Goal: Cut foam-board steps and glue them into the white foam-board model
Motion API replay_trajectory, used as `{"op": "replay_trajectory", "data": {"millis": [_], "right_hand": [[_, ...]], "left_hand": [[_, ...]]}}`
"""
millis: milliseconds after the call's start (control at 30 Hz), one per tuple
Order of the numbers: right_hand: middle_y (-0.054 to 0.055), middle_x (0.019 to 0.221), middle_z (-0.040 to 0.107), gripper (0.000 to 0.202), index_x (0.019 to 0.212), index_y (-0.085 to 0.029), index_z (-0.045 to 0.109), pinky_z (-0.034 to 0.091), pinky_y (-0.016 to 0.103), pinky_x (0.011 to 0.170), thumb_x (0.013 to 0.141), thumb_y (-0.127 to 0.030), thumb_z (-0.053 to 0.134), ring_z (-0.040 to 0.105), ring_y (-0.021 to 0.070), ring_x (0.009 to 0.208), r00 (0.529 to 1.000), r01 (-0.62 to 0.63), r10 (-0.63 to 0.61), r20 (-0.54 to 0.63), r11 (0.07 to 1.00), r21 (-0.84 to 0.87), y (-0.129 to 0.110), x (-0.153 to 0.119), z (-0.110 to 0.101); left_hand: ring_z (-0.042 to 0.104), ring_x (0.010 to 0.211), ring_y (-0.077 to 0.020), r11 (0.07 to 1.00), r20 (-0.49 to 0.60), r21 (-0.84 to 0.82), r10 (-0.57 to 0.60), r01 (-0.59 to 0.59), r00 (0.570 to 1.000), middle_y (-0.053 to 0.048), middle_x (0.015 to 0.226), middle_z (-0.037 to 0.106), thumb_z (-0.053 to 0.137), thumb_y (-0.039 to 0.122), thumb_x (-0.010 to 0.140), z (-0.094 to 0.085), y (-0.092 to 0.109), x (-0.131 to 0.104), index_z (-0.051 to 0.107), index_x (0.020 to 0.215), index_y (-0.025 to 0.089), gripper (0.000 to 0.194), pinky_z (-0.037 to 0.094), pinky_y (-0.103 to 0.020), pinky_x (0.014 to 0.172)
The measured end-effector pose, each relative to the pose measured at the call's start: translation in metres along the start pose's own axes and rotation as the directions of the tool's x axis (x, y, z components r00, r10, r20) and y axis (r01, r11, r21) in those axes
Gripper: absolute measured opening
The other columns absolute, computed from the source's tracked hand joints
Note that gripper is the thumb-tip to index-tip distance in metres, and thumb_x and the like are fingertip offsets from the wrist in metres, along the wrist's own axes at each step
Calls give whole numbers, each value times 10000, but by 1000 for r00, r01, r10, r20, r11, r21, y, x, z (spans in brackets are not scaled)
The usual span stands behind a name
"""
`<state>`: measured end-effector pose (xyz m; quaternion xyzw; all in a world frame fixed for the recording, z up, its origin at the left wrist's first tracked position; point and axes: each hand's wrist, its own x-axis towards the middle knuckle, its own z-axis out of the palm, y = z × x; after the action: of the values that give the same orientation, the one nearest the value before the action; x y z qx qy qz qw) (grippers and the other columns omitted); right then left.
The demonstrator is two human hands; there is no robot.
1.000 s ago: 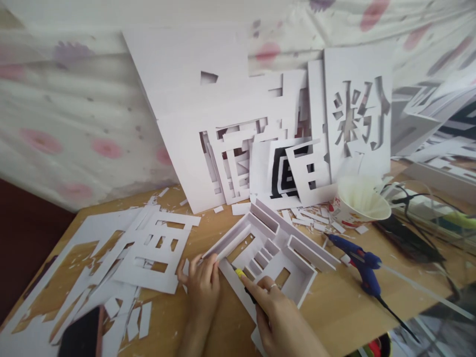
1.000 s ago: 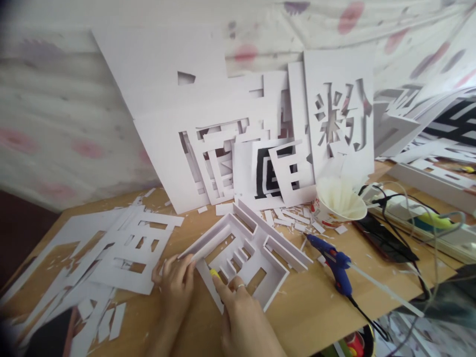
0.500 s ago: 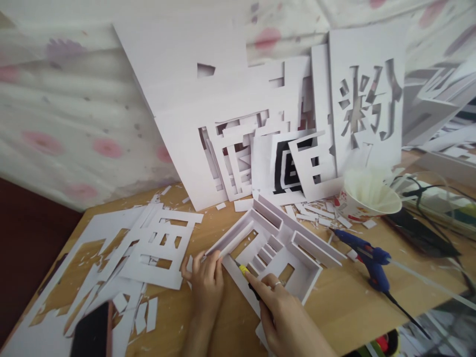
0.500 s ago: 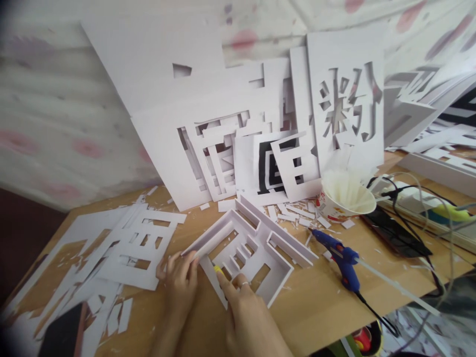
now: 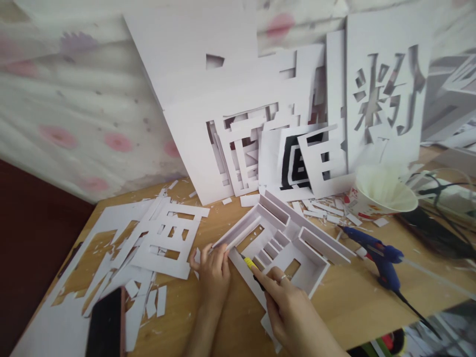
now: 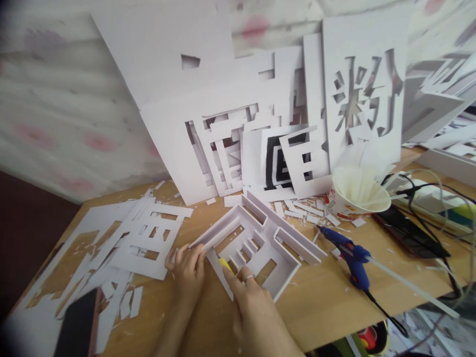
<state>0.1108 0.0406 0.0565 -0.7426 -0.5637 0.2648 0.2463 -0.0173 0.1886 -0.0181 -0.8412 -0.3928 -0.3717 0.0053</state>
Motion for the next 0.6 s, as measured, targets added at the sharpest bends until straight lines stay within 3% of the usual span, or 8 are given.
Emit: {"op": "replay_trajectory", "data": {"millis": [233, 333, 467, 533, 600], "right_hand": [[125, 1127, 610, 711, 1482, -260, 451, 581, 328, 772, 808, -41, 400, 691, 194, 846, 999, 6, -4, -35, 998, 58, -6, -4, -9], [112, 1093, 618, 663, 1465, -258, 469, 585, 290, 767, 845, -43, 379, 688, 175, 873, 982, 135, -120, -147, 986, 96, -15, -6, -21], [71, 1069, 636, 620, 1471, -332, 435, 567, 208, 715, 905, -80, 399, 683, 142, 878, 851, 324, -267, -453, 945, 52, -28, -9, -51], [74, 1148, 650, 598, 1486, -342, 400, 571, 246, 781, 923, -150, 455, 682, 175, 967, 793, 260, -211, -572, 965, 6, -25, -13, -66], [91, 1275, 634, 573, 1483, -309, 397, 560, 314, 881, 924, -235, 503, 651, 234, 1118, 769, 137, -112, -629, 990, -8, -8, -19, -75]], "left_hand": [[647, 1013, -265, 1000, 29, -10, -8, 8, 1000, -41, 885, 783, 494, 208, 992, -4, 0, 3, 697, 1035, 210, 207, 180, -489, 1102], [656, 976, -258, 1000, 21, 9, 10, -10, 1000, -38, 871, 780, 498, 211, 989, -6, 1, 6, 692, 1008, 207, 195, 190, -489, 1100], [663, 956, -259, 1000, 5, 7, 13, -13, 1000, -35, 831, 776, 501, 214, 980, -5, 1, 6, 696, 972, 217, 195, 243, -502, 1099], [665, 956, -263, 1000, 11, -8, 3, -3, 1000, -46, 847, 776, 507, 212, 972, -3, -2, 5, 701, 985, 218, 195, 290, -509, 1083], [669, 945, -265, 1000, 14, -27, -9, 9, 1000, -68, 888, 771, 498, 217, 970, 0, -6, 4, 708, 995, 213, 211, 346, -509, 1045]]}}
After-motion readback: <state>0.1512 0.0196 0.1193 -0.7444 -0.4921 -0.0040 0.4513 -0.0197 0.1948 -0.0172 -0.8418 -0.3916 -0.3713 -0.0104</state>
